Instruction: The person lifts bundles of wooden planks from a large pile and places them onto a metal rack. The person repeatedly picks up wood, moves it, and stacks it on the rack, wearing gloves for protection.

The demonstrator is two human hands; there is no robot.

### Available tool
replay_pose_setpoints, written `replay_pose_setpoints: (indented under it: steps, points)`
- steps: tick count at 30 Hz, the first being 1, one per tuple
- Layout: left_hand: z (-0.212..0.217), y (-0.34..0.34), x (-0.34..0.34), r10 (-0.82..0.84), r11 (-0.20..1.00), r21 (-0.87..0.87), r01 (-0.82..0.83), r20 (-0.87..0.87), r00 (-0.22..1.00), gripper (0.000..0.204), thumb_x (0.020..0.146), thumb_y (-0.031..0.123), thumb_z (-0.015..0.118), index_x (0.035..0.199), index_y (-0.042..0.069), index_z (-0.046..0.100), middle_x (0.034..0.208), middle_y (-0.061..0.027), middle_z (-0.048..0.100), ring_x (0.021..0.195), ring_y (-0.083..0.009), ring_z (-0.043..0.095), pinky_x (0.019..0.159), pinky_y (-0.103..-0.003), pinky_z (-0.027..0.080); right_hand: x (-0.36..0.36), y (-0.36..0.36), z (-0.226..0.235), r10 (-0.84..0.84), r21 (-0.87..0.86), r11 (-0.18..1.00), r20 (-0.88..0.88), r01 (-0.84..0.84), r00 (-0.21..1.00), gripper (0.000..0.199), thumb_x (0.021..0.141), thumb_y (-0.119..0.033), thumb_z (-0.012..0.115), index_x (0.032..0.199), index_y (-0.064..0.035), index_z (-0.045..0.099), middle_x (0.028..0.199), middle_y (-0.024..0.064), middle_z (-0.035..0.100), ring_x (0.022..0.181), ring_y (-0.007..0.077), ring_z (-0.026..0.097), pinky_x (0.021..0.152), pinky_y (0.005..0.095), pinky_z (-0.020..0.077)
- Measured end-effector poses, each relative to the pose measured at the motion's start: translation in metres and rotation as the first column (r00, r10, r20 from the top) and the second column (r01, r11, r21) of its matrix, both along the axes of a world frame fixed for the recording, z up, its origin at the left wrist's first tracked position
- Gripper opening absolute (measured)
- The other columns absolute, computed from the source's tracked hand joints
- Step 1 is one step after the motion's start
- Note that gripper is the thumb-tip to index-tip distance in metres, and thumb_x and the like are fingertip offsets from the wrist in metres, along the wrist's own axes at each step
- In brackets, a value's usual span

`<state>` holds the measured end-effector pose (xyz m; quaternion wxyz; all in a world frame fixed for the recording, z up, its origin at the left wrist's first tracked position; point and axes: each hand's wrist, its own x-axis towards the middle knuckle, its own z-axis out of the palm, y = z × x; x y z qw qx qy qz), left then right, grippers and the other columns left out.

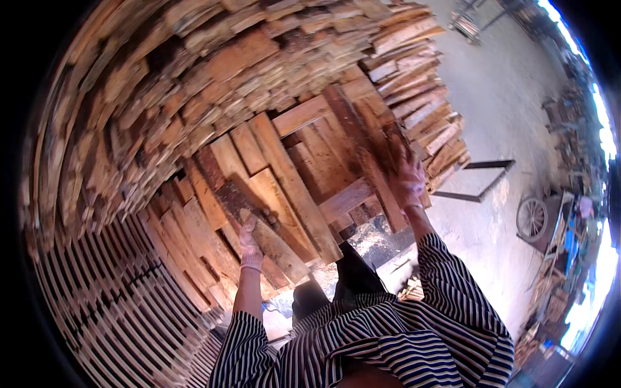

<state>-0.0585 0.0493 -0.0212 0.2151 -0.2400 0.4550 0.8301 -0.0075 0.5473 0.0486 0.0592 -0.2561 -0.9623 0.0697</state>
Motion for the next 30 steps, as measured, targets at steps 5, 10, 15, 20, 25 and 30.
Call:
replay_pose_setpoints:
  steps: [5,10,15,20,25,30]
  points:
    - [0.052,0.064,0.0,-0.098,0.984,0.156,0.085,0.08,0.992,0.04,0.093,0.036,0.068,0.114,0.003,0.067,0.101,-0.0165,0.072,0.085,-0.0316,0.071,0.078,-0.046,0.06,0.01,0.001,-0.004,0.016,0.039,0.999,-0.063,-0.013,0.998,0.07,0.085,-0.033,0.078,0.15,-0.0199,0.054,0.137,0.0207,0.058,0.121,0.0431,0.057,0.102,0.0506,0.05]
    - [0.055,0.05,0.009,-0.074,0.98,0.189,0.062,0.056,0.996,0.043,0.09,0.039,0.07,0.114,0.003,0.066,0.101,-0.0143,0.069,0.085,-0.0307,0.067,0.075,-0.042,0.057,-0.066,-0.137,0.027,0.227,-0.217,0.944,-0.12,-0.249,0.966,0.064,0.083,-0.032,0.079,0.143,-0.0182,0.06,0.128,0.022,0.061,0.11,0.0419,0.061,0.09,0.051,0.0543]
    - [0.066,0.084,-0.008,-0.111,0.949,0.298,0.103,0.009,0.994,0.033,0.093,0.03,0.068,0.113,0.003,0.065,0.102,-0.0125,0.069,0.089,-0.0289,0.066,0.079,-0.042,0.056,-0.161,-0.207,-0.002,0.306,-0.326,0.91,0.11,-0.256,0.946,0.057,0.097,-0.045,0.061,0.145,-0.0155,0.054,0.147,0.0213,0.05,0.127,0.0392,0.055,0.102,0.0485,0.0499]
    - [0.04,0.072,-0.001,-0.068,0.953,0.299,0.041,0.081,0.994,0.037,0.09,0.031,0.068,0.113,0.001,0.066,0.102,-0.0135,0.07,0.089,-0.031,0.067,0.079,-0.044,0.057,-0.144,-0.197,-0.018,0.214,-0.214,0.943,-0.204,-0.256,0.955,0.054,0.091,-0.027,0.066,0.143,-0.0154,0.056,0.137,0.0183,0.056,0.115,0.0355,0.059,0.093,0.0441,0.0535]
    - [0.047,0.06,0.003,-0.075,0.97,0.235,0.058,0.062,0.995,0.036,0.091,0.028,0.067,0.115,0.0,0.066,0.104,-0.0155,0.071,0.092,-0.0333,0.07,0.078,-0.048,0.059,-0.073,-0.064,-0.023,-0.077,0.187,0.977,-0.122,0.099,0.99,0.076,0.089,-0.058,0.072,0.154,-0.0272,0.047,0.128,0.0258,0.062,0.113,0.0411,0.064,0.091,0.0537,0.051]
    - [0.046,0.066,-0.005,-0.038,0.979,0.205,-0.008,0.219,0.975,0.033,0.089,0.024,0.063,0.114,0.003,0.067,0.108,-0.0159,0.072,0.089,-0.0346,0.071,0.08,-0.049,0.061,-0.066,-0.058,-0.022,0.018,-0.141,0.99,0.242,0.017,0.97,0.088,0.086,-0.06,0.074,0.16,-0.0298,0.037,0.112,0.0186,0.065,0.104,0.0386,0.066,0.086,0.0512,0.0538]
